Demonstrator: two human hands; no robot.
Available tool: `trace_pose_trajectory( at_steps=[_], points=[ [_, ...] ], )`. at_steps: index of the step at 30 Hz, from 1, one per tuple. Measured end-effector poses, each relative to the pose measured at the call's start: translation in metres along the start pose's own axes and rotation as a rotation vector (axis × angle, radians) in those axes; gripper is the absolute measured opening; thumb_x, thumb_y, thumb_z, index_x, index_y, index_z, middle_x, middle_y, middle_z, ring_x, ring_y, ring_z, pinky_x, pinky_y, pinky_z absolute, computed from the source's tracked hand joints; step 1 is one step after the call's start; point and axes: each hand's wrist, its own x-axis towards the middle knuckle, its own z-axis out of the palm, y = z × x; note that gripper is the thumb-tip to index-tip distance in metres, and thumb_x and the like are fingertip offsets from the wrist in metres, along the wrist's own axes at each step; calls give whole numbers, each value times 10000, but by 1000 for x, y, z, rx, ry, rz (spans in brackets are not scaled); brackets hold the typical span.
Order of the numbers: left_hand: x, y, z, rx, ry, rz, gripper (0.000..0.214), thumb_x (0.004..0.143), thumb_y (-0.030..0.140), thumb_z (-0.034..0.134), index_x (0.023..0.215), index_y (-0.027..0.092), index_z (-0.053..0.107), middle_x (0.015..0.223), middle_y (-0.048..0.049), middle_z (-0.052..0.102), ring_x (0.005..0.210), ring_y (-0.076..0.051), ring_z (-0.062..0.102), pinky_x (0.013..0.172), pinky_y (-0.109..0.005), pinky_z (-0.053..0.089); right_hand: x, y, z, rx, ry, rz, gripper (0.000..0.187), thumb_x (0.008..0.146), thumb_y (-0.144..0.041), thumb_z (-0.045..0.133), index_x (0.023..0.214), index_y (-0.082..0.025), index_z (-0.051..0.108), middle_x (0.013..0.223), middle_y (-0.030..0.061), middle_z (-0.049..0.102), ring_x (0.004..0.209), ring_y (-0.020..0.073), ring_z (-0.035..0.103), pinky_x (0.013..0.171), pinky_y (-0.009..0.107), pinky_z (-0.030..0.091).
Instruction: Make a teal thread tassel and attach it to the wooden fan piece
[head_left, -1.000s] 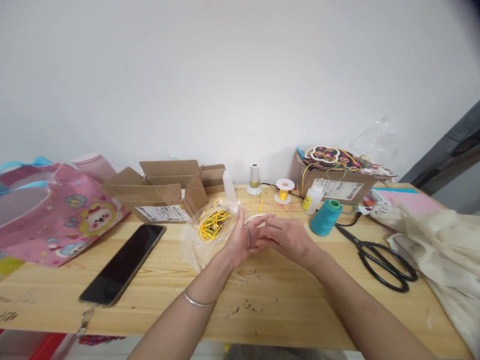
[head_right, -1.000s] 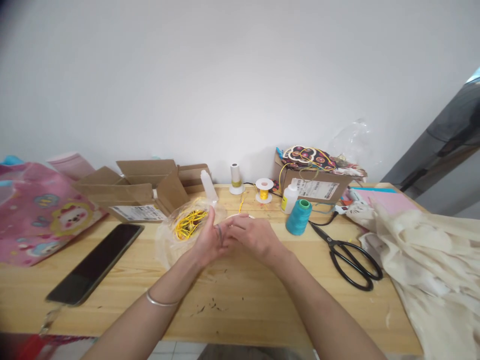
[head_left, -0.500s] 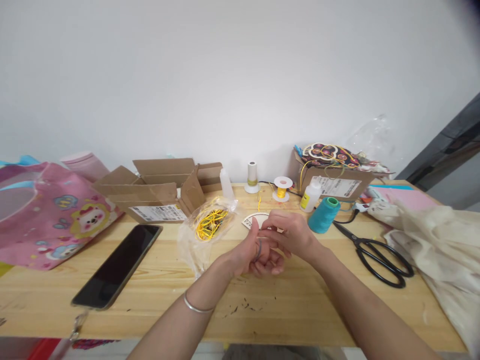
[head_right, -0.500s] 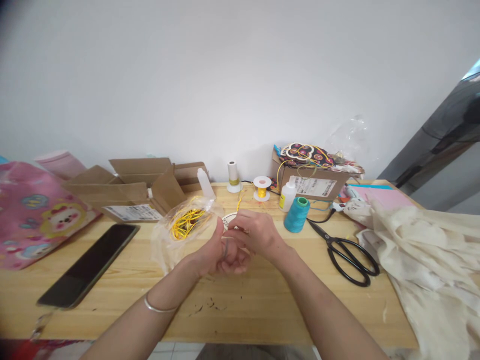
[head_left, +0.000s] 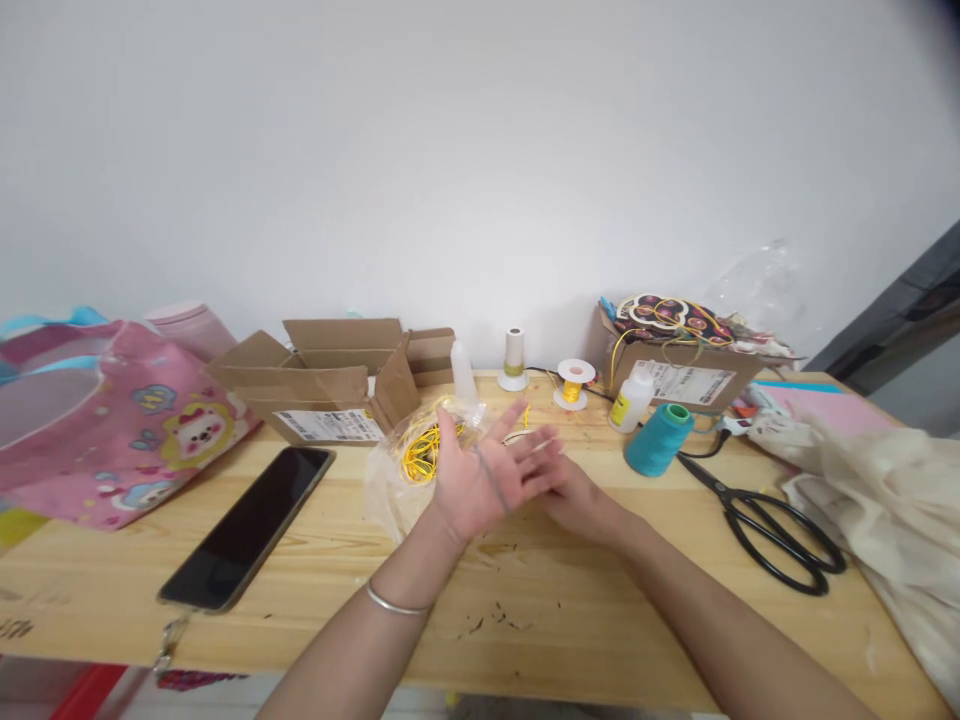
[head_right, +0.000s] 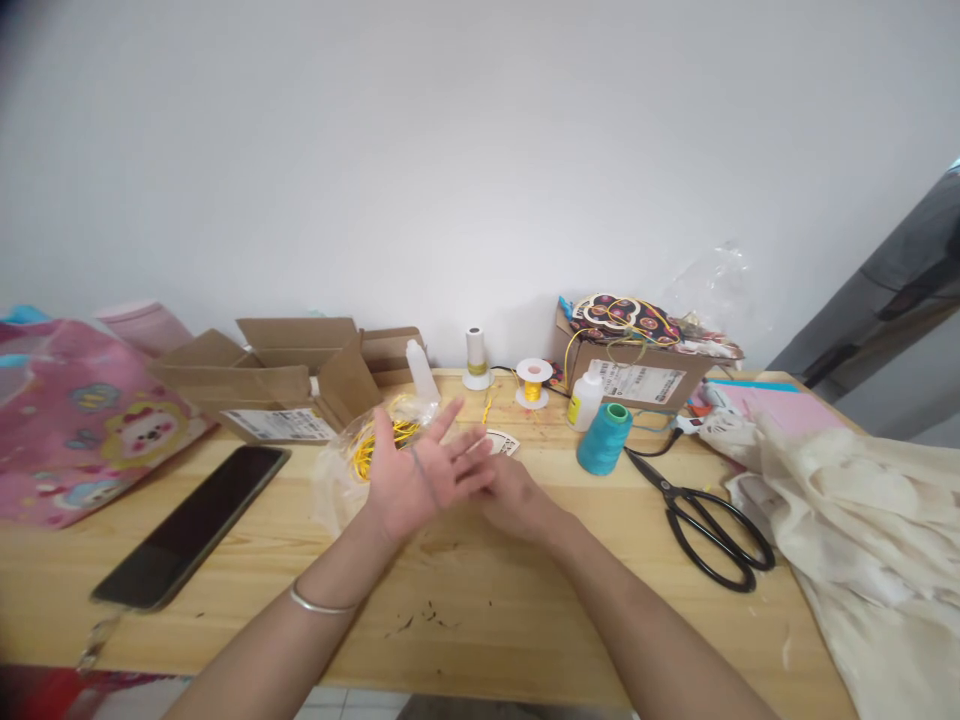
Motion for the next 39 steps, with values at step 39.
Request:
trace_pose_trajectory(
  at_steps=[39],
  points=[
    [5,-13,-3,244,47,155,752,730,684,153,1321,233,269,1313,-82,399,1191,-219,359,1012,-357,156,4,-25,-3,-49,350,-33,69,670,-205,588,621,-168,558,691,25,596,693,148,512,637,280,395]
  ],
)
